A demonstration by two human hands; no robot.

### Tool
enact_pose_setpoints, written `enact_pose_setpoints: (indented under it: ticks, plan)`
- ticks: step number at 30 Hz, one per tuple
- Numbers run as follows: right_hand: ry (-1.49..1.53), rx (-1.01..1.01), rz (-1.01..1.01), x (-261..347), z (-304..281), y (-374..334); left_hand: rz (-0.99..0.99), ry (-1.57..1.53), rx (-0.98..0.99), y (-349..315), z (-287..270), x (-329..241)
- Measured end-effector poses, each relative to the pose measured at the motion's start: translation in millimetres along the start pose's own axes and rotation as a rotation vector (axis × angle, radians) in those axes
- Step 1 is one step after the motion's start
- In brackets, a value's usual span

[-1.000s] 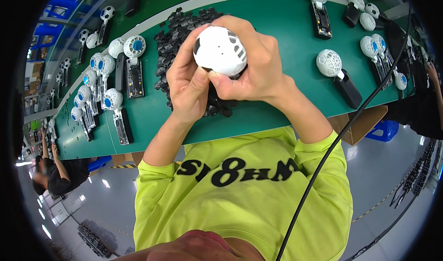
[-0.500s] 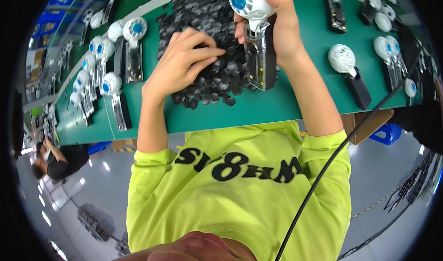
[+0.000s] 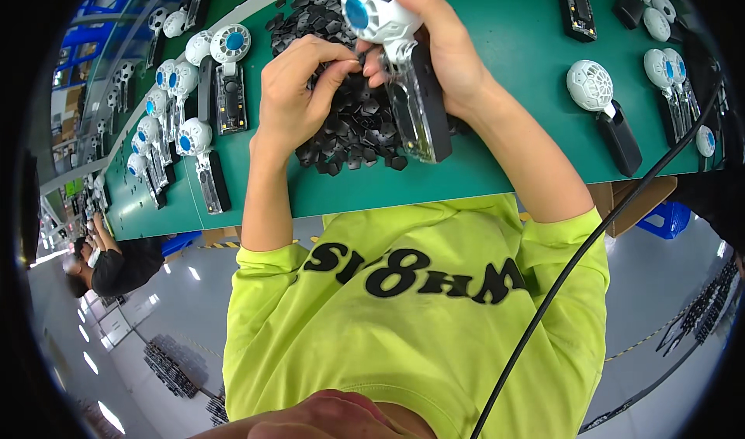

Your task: Assemble internal and external components of an electronic toy controller at a manufacturing station.

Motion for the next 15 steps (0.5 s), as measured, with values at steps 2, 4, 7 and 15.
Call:
enact_pose_setpoints:
  ticks: [2, 4, 7, 15]
  plan:
    - [0.011, 0.013, -0.016, -1, 1, 0, 0.018, 0.058, 0.017, 1, -2, 2]
    - [0.035, 0.037, -0.05, -2, 0, 2, 0.057, 0.173, 0.053, 2, -5, 6]
    - [0.101, 0.057, -0.041, -2, -8, 10, 0.088, 0.215, 0.108, 0, -4, 7]
    - [0.149, 0.035, -0.01, -2, -19, 14, 0.192, 0.254, 0.308, -1, 18, -6]
Point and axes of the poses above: each hand's wrist, its own y-axis towards the middle knuckle, its own z-axis out of the palm, x = y × z, the point moved 8 cm from there along y, towards the middle knuckle, and after that the axes turned 15 degrees about z, right-handed, at the moved point
